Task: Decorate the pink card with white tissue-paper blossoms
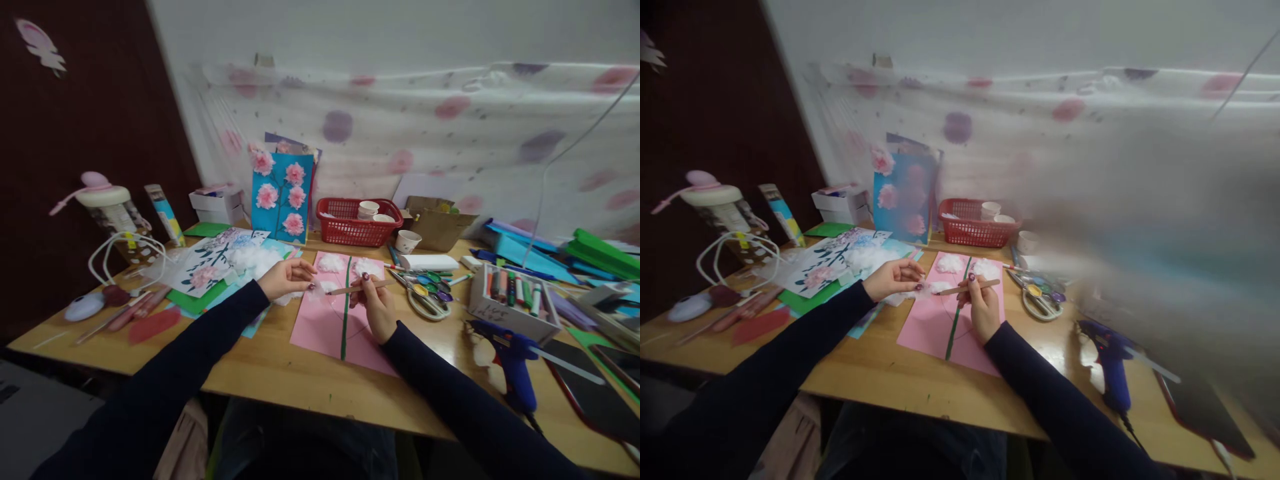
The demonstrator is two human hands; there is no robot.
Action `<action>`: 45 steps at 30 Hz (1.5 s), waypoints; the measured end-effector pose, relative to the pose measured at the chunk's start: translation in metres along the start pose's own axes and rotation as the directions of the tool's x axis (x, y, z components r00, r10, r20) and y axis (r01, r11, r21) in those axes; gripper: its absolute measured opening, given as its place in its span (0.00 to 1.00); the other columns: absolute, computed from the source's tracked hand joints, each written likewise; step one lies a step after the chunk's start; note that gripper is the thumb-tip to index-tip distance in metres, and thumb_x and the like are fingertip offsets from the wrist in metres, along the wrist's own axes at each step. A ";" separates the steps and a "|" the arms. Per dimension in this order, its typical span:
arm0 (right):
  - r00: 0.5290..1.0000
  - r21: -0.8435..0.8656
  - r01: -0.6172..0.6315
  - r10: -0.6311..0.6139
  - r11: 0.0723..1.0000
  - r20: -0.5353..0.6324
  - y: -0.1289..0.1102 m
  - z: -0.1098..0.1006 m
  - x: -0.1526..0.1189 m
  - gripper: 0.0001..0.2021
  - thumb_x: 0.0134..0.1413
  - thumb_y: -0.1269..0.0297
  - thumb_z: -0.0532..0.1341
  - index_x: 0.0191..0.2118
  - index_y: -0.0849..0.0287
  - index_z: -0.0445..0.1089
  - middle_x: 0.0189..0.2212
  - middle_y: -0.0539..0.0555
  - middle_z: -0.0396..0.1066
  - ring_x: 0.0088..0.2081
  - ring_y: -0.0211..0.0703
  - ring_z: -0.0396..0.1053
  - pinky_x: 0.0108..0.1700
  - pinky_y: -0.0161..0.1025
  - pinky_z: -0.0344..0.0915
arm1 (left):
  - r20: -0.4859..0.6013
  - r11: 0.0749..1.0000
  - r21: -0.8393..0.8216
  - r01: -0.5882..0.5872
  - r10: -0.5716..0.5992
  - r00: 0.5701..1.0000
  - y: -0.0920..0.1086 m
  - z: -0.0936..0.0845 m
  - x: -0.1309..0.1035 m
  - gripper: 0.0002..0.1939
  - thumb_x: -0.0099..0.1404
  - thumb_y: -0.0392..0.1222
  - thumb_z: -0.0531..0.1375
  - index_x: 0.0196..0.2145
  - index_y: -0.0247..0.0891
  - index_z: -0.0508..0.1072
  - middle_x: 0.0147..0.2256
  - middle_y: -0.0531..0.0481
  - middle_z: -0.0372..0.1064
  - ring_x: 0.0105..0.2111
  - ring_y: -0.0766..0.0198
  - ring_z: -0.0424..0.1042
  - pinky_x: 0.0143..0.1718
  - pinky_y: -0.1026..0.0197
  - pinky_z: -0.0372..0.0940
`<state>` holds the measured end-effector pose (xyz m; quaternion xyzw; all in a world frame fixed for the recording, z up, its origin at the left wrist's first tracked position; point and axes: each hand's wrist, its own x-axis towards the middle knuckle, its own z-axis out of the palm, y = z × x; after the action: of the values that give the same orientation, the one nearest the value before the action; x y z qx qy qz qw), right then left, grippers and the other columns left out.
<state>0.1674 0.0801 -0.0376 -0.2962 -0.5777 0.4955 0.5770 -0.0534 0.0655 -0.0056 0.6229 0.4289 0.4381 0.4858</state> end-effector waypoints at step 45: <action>0.994 0.054 0.006 -0.001 0.999 -0.106 -0.003 -0.005 0.002 0.17 0.54 0.52 0.55 0.23 0.60 0.64 0.10 0.45 0.58 0.13 0.34 0.58 0.15 0.32 0.55 | 0.119 0.994 -0.090 0.065 -0.054 0.991 -0.017 0.029 -0.008 0.25 0.48 0.34 0.66 0.43 0.34 0.63 0.32 0.45 0.74 0.31 0.63 0.74 0.29 0.65 0.63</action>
<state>0.1722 0.0818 -0.0353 -0.3053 -0.5331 0.4936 0.6156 -0.0294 0.0542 -0.0272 0.6110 0.3973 0.4058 0.5515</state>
